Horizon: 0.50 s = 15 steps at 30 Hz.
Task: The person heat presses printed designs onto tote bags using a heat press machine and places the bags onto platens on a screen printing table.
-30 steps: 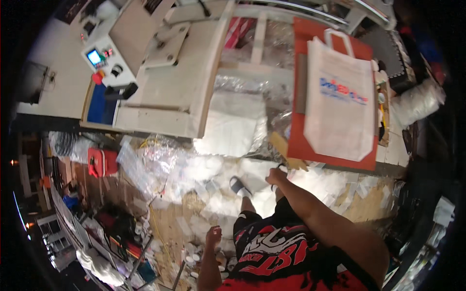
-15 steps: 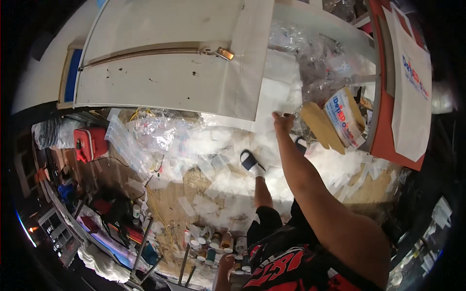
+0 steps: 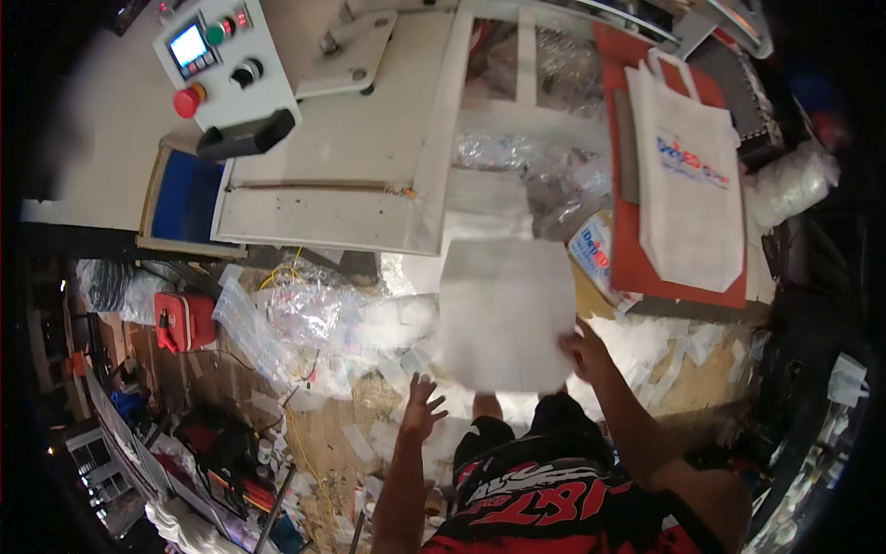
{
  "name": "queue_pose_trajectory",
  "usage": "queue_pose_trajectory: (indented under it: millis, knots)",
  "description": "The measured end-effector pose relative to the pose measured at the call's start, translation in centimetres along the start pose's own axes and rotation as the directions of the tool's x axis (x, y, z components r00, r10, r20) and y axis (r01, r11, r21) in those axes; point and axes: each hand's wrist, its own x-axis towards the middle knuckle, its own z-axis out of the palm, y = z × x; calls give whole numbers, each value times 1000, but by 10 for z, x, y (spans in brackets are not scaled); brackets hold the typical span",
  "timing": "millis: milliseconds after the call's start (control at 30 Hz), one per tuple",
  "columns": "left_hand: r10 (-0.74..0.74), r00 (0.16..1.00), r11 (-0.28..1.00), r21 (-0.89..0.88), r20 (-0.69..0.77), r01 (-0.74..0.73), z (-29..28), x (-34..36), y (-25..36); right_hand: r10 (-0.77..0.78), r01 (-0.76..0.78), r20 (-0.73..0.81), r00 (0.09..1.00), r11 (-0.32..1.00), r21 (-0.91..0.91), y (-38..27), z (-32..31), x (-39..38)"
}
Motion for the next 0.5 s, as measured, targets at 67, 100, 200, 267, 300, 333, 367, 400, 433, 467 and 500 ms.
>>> queue_pose_trajectory:
  millis: [67, 100, 200, 267, 300, 333, 367, 400, 433, 467, 500]
  knots:
    - [65, 957, 994, 67, 284, -88, 24, 6, 7, 93, -90, 64, 994, 995, -51, -22, -16, -59]
    - [38, 969, 983, 163, 245, -79, 47, 5, 17, 96, -93, 46, 994, 994, -65, -35, -22, -81]
    - [268, 944, 894, 315, 193, -318, 152, -62, 77, -107, 79, -85, 991, 955, -287, -100, -29, -151]
    - [636, 729, 606, 420, 255, -676, 175, -86, 110, -298, 270, 1, 955, 863, -426, -147, -5, -170]
    - [703, 623, 455, 457, 342, -764, 220, -116, 142, -447, 409, 78, 891, 719, -562, -173, -9, -175]
    - [778, 448, 316, 341, 440, -885, 262, -125, 168, -594, 594, 174, 785, 644, -482, -191, -38, -149]
    - [817, 295, 12, 496, 496, -868, 297, -136, 196, -632, 614, 153, 759, 619, -490, -230, -36, -149]
    - [831, 117, -159, 434, 543, -887, 328, -138, 220, -669, 602, 134, 731, 540, -588, -279, -16, -167]
    - [839, 66, -51, 198, 540, -979, 377, -167, 234, -822, 741, 48, 568, 484, -465, -321, -4, -179]
    - [823, -186, -354, 229, 537, -907, 424, -207, 250, -934, 823, 37, 356, 295, -485, -360, -12, -197]
    - [855, -305, -406, 177, 419, -897, 451, -240, 256, -981, 898, -57, 183, 190, -397, -392, -8, -226]
